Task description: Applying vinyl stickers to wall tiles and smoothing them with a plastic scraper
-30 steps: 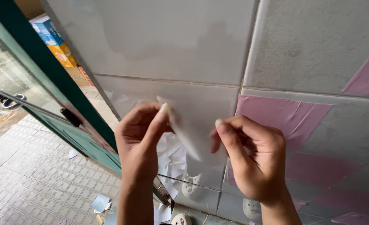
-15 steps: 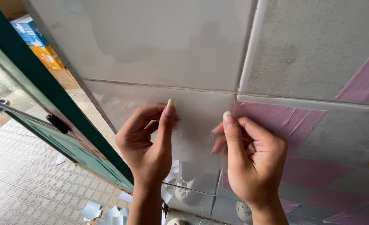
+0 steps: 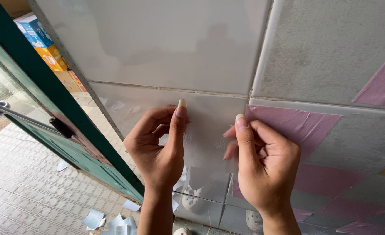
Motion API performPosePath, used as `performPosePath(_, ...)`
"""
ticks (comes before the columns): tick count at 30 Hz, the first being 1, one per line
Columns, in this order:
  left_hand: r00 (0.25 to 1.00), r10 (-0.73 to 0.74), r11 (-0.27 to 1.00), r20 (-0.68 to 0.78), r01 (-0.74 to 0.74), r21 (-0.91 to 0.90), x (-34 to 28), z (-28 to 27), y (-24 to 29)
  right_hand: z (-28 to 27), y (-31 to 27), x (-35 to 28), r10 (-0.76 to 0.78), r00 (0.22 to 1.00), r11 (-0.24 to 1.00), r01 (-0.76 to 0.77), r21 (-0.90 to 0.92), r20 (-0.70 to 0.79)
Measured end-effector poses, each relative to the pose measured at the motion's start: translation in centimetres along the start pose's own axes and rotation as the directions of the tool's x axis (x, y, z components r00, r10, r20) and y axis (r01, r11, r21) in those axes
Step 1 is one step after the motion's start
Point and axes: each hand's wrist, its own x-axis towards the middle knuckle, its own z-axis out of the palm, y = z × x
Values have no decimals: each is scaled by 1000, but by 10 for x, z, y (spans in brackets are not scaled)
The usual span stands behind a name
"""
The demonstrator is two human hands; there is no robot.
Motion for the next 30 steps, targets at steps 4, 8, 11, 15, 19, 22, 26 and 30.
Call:
performPosePath(4, 1000, -1, 1000, 12, 1, 0, 1, -2, -1, 2, 0, -1, 12, 1000, 1000, -12, 4, -18)
performPosePath(8, 1000, 6, 1000, 24, -6, 10, 1, -2, -2, 4, 2, -1, 14, 1000, 1000, -14, 4, -24)
performPosePath(11, 1000, 19, 1000, 20, -19, 2, 2, -2, -1, 3, 0, -1, 18, 999, 1000, -18, -1, -27)
performPosePath(15, 1000, 23, 1000, 17, -23, 9, 2, -3, -2, 4, 0, -2, 14, 999, 1000, -14, -11, -30)
performPosePath(19, 999, 39, 999, 15, -39, 22, 2, -3, -3, 6, 0, -2, 38, 999, 999, -38, -5, -33)
performPosePath(22, 999, 32, 999, 13, -32, 29, 2, -4, -4, 7, -2, -3, 44, 998, 999, -44, -9, -34)
performPosePath(26, 999, 42, 999, 15, -43, 20, 3, -6, -3, 8, -2, -4, 51, 998, 999, -51, -19, -37)
performPosePath(30, 999, 53, 999, 13, -53, 9, 3, -7, -4, 9, -3, -4, 50, 998, 998, -51, -23, -38)
